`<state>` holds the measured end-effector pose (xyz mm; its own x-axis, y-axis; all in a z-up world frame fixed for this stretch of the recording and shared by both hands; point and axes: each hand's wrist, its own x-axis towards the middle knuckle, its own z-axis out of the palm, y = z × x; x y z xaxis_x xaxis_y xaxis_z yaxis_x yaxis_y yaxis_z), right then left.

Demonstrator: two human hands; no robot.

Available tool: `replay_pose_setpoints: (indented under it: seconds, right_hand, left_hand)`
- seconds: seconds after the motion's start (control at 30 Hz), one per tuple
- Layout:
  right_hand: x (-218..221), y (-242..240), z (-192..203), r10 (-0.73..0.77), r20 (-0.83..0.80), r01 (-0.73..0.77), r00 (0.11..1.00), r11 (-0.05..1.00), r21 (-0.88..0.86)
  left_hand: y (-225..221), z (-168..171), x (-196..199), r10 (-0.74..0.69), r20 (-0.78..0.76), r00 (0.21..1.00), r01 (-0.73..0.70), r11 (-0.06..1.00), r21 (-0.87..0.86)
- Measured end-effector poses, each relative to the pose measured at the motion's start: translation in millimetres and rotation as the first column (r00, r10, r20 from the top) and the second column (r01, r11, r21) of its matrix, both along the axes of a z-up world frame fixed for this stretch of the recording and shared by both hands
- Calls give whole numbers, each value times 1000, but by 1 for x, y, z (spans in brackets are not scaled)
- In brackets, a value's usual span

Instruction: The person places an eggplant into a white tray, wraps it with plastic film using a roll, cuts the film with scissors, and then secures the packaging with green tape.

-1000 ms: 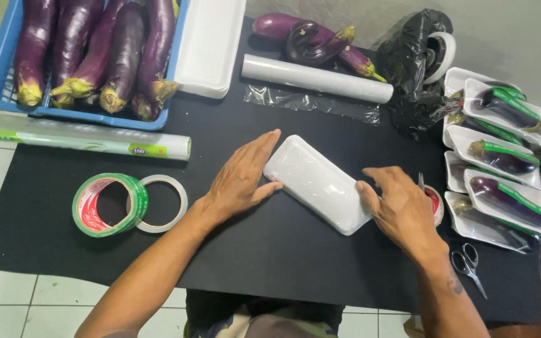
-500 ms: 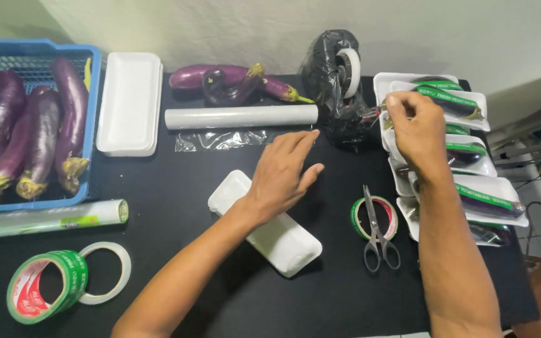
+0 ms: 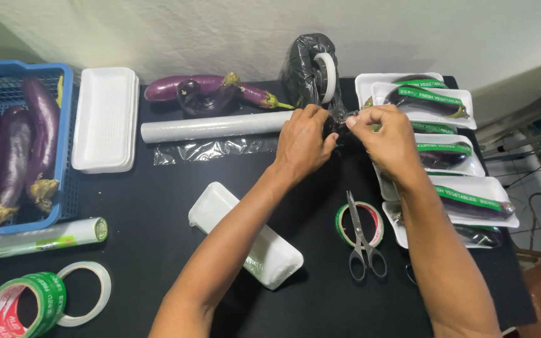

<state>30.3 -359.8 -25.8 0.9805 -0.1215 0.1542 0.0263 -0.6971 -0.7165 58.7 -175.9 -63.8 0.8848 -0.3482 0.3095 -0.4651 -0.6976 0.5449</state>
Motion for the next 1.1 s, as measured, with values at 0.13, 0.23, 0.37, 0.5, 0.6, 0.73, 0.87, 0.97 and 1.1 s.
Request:
replay_pose_setpoints:
  seconds: [0.13, 0.23, 0.37, 0.5, 0.6, 0.73, 0.87, 0.97, 1.1]
  right_hand:
    - [-14, 8, -12, -46, -4, 45, 999, 993, -105]
    - [-11, 8, -22, -59, -3, 59, 998, 996, -64]
    - [-13, 12, -26, -95, 57, 100, 994, 990, -97]
    - [-11, 5, -40, -82, 104, 102, 991, 974, -204]
    - [-25, 13, -31, -32, 136, 70, 990, 956, -284]
    - [-94, 88, 12, 54, 132, -11, 990, 952, -305]
    - [-170, 180, 14, 366, 266, -273, 892, 904, -330]
    - [-196, 211, -24, 482, 296, -193, 825, 731, -654]
    - [-189, 207, -37, 465, 255, -229, 848, 755, -614]
  left_hand:
    - [2, 25, -1, 2, -149, 989, -34, 977, -212]
    - [-2, 34, 4, 40, -165, 985, -76, 972, -223]
    - [-5, 30, 12, 47, -173, 984, -90, 964, -252]
    - [-9, 26, 10, 73, -162, 984, -116, 955, -273]
    - [7, 36, 3, 111, -155, 982, -150, 951, -271]
    - [90, 46, -18, -32, -274, 961, -66, 938, -340]
    - [193, 28, -53, 143, -160, 977, -188, 930, -315]
    - [239, 2, -84, 185, -277, 943, -257, 933, -251]
    - [264, -10, -116, 112, -364, 925, -236, 918, -318]
